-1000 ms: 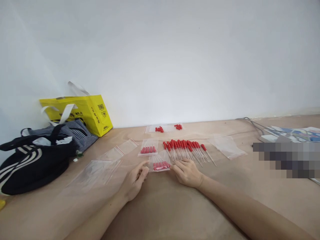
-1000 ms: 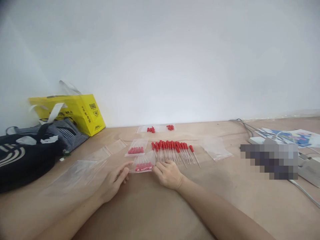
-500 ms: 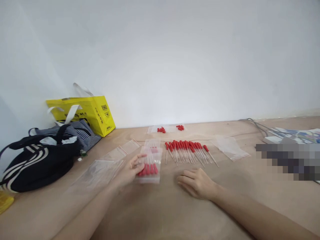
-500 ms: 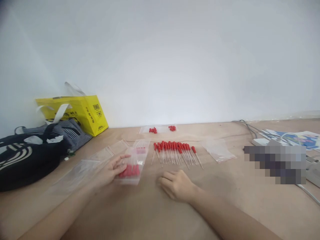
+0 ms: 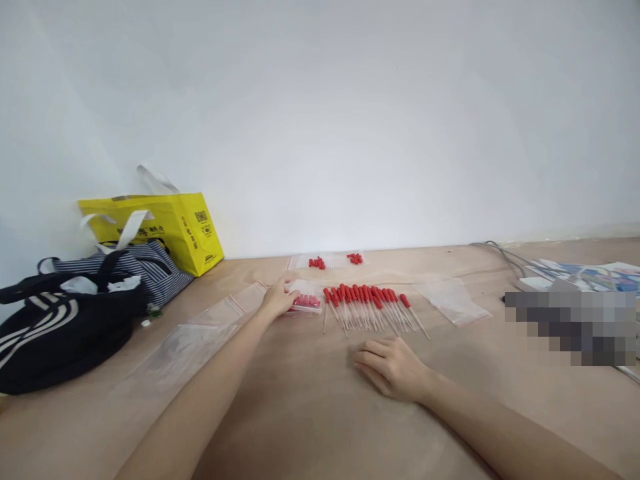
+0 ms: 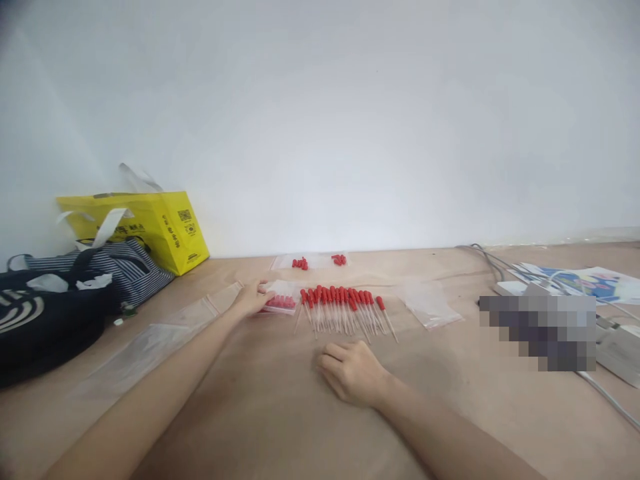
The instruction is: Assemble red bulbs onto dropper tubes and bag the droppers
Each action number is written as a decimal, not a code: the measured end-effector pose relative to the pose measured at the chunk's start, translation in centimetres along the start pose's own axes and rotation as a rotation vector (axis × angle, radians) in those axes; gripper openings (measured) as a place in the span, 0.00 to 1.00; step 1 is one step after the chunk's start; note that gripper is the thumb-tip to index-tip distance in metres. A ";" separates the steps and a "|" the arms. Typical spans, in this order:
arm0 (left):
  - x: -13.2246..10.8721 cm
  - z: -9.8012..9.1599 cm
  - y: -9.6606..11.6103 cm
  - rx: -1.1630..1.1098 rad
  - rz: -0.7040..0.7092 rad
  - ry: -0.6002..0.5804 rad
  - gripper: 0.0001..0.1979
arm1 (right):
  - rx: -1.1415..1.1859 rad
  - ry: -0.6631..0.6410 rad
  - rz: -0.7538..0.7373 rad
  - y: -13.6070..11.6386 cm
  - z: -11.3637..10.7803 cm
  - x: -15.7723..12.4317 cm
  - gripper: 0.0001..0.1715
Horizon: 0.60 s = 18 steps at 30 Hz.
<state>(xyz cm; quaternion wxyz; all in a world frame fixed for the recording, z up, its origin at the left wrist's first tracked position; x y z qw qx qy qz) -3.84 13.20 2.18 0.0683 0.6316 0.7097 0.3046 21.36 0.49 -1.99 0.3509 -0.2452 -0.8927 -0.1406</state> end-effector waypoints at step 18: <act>-0.1 -2.9 -5.3 0.619 0.201 -0.046 0.15 | 0.006 -0.009 -0.003 0.0 0.0 0.5 0.10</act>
Point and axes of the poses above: each hand's wrist, its own x-axis towards the middle knuckle, its own z-axis out of the palm, y = z × x, the point moved 1 cm from there along x, towards the middle knuckle, and after that the axes turned 8 degrees about y, right-handed, at the moved point
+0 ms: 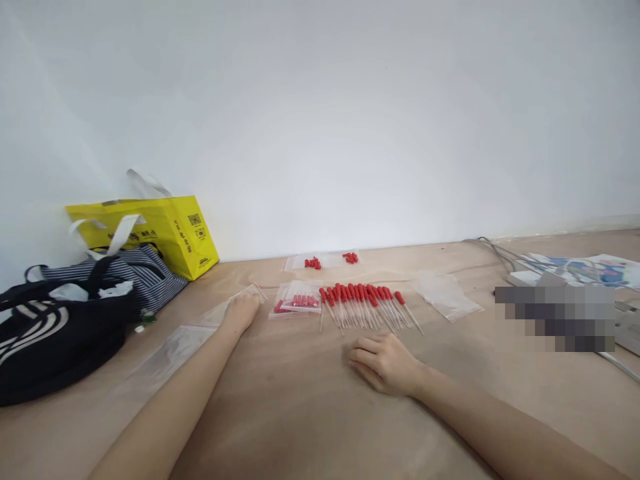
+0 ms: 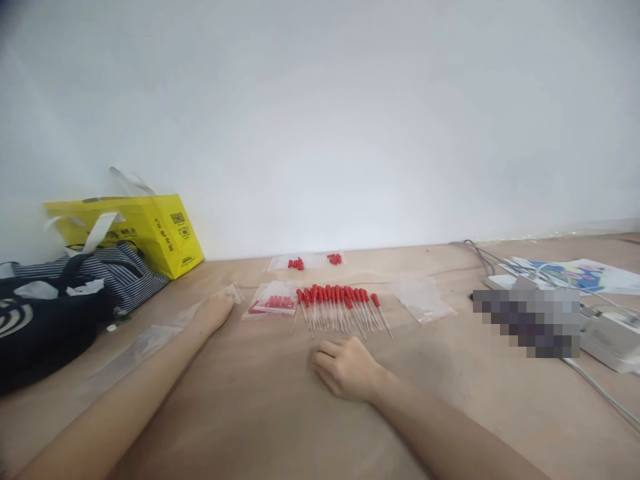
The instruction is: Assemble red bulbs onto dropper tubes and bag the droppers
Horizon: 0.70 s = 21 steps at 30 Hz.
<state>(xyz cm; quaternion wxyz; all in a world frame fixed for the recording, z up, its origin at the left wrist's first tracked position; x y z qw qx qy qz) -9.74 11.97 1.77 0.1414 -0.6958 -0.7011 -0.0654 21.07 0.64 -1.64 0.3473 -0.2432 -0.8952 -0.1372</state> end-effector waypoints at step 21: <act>-15.4 -4.7 11.5 -0.692 0.772 0.223 0.03 | -0.343 -0.198 1.214 10.1 -2.0 -2.1 0.17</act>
Point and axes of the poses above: each hand's wrist, its own x-axis towards the middle knuckle, its own z-axis out of the palm, y = z × x, the point moved 1 cm from there along x, towards the middle knuckle, and after that the axes turned 8 degrees about y, right-handed, at the moved point
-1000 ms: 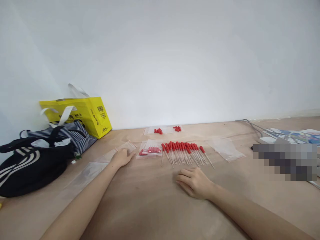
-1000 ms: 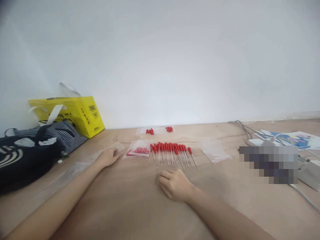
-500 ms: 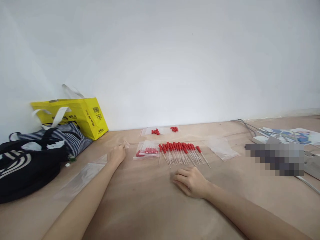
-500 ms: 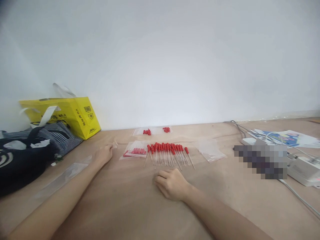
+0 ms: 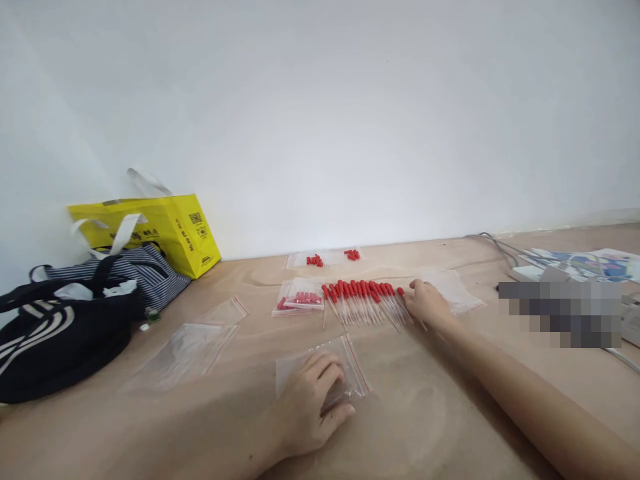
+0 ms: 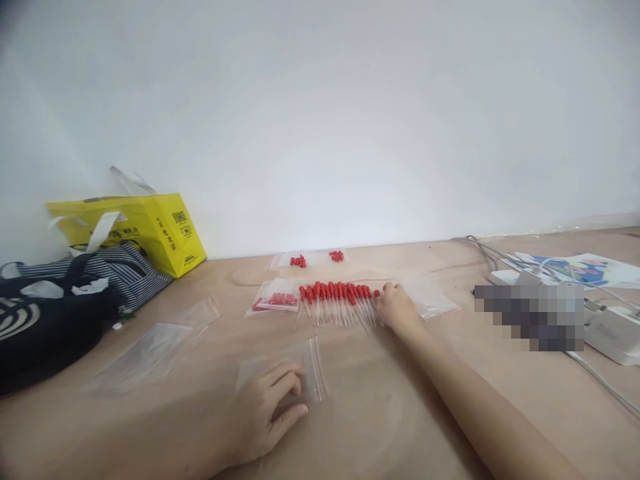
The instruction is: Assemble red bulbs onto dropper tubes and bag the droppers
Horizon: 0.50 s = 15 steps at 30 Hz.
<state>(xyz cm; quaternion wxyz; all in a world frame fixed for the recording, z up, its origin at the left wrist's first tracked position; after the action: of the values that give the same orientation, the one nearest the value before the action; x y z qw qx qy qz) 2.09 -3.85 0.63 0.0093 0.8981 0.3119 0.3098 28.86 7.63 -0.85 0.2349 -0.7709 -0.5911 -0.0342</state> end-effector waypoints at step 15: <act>-0.1 -0.5 -0.8 -0.072 -0.211 -0.443 0.31 | 0.168 -0.060 -0.068 0.3 -1.4 -0.1 0.29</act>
<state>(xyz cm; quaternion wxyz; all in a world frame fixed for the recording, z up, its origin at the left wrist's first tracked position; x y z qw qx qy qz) 1.38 -3.36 0.80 0.1418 0.9056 0.3832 0.1136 29.44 6.93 0.29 0.2795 -0.7285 -0.6247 0.0305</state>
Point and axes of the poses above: each hand's wrist, its own x-axis towards the middle knuckle, its own z-axis out of the palm, y = z × x, the point moved 1 cm from there along x, towards the middle knuckle, and after that the axes turned 8 degrees about y, right-handed, at the moved point
